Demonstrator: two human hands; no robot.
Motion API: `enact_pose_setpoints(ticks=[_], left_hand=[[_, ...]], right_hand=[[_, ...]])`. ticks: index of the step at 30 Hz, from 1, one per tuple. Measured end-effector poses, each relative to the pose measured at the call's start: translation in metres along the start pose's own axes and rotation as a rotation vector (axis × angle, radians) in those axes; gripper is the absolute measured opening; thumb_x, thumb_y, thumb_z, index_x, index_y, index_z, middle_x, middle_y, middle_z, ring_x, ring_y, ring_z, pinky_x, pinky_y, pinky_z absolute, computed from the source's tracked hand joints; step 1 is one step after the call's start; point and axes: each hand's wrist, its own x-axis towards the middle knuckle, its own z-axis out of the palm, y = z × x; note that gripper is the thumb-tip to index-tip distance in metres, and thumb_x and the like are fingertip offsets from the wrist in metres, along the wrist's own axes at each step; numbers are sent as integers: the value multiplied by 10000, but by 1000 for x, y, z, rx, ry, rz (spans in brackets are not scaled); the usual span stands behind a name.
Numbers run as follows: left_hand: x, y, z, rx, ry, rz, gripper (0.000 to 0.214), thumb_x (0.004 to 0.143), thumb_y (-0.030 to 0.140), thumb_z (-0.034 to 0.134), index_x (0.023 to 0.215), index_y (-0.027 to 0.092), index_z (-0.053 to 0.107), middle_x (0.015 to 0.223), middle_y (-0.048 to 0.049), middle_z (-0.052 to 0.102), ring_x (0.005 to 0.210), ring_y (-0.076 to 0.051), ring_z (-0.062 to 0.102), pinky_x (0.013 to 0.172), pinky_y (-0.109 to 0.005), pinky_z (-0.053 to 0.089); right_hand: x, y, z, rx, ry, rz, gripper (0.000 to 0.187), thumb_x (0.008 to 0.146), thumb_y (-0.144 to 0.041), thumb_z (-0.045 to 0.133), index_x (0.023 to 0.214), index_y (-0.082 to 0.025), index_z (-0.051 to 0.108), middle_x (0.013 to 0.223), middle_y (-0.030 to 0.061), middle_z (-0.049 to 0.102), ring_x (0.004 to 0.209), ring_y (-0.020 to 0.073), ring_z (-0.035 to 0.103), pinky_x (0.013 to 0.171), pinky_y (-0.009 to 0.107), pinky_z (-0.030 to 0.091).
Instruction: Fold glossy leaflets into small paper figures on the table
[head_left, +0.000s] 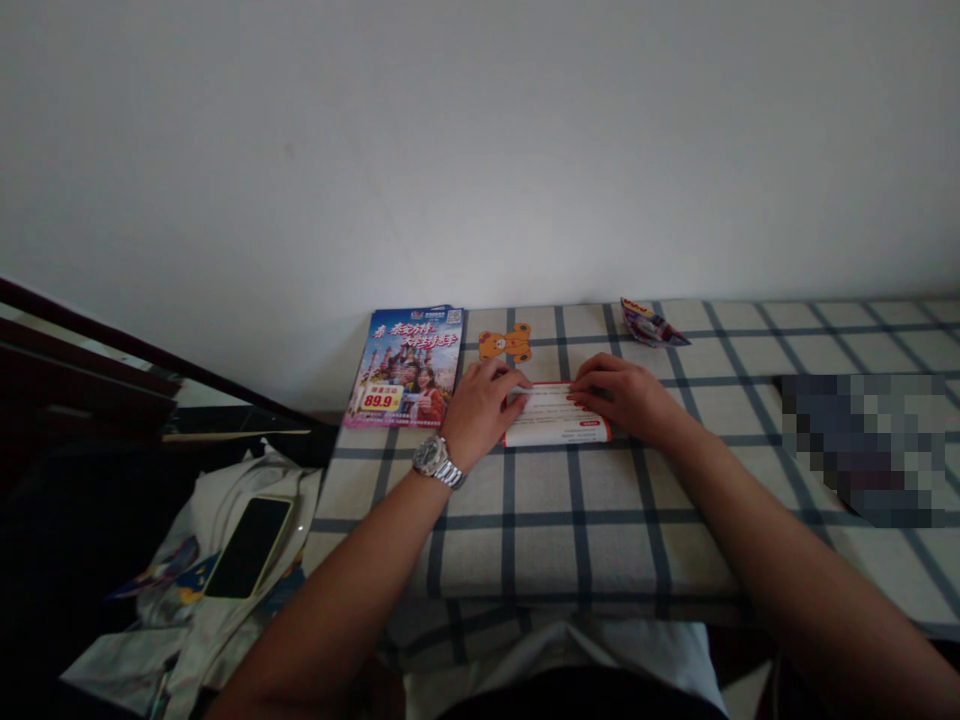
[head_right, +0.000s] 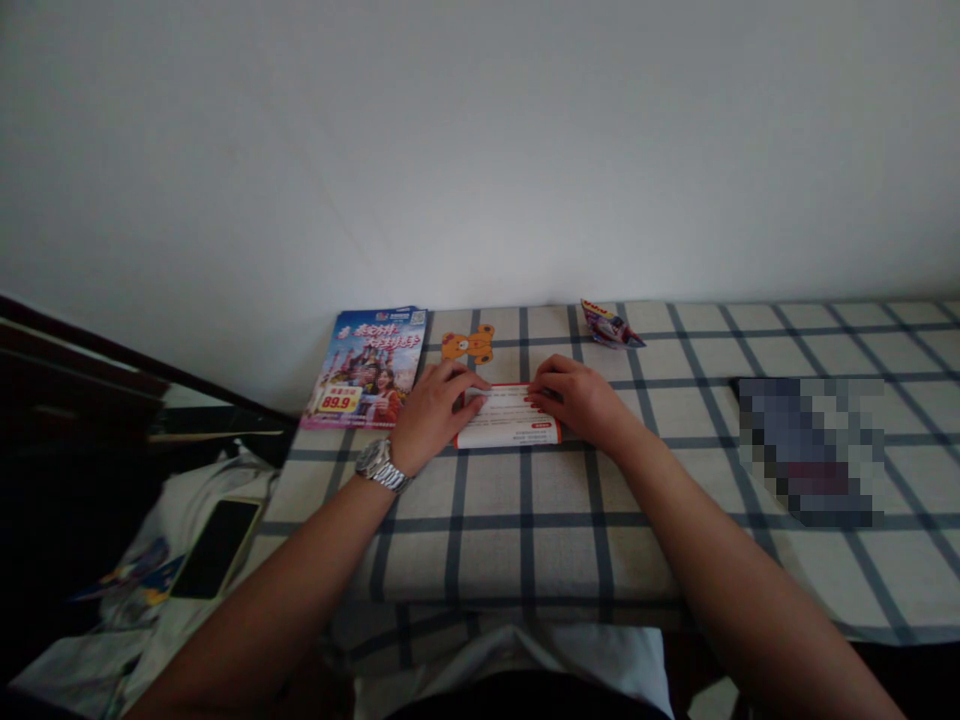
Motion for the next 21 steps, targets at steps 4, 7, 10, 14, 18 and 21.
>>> enact_pose_setpoints(ticks=[4,7,10,14,18,21], left_hand=[[0,0,0,6,3,7,186,978,237,692,1155,278,733,1167,-61,635,1107,-286,584,1011,-471,509],[0,0,1,10,0,10,172,989,246,679,1150,275,732,1160,-61,631,1097,-282,586,1010,-474,507],[0,1,1,19,1,15,171,994,249,675,1154,269,730,1164,-62,627,1089,-280,585,1001,-470,508],[0,1,1,25,-2,17,171,997,246,670,1156,266,731,1166,-63,625,1089,-276,586,998,-462,510],[0,1,2,39,-2,20,164,1005,258,661,1152,265,734,1169,-62,626,1085,-276,584,1002,-467,511],[0,2,1,47,8,44,194,1005,243,659,1184,267,730,1184,-63,627,1100,-275,575,1010,-470,516]], right_hand=[[-1,-4,-3,31,8,18,191,985,-350,675,955,-233,822,1101,89,711,926,236,723,876,415,601],[-1,-6,-4,44,-2,25,192,971,-371,701,980,-229,830,1113,91,706,932,237,725,886,418,603],[-2,-4,-4,39,-21,34,179,919,-361,765,1014,-222,826,1121,94,699,925,246,722,867,426,608],[-4,-1,-2,23,-14,-1,178,886,-314,793,1042,-231,818,1129,92,698,943,253,718,879,434,607],[-5,-3,-1,-22,-20,-27,153,927,-298,750,1046,-226,813,1126,96,697,936,246,713,876,424,600],[-5,-7,-1,-69,-16,-40,171,982,-314,686,1035,-211,812,1104,103,697,930,246,703,868,420,593]])
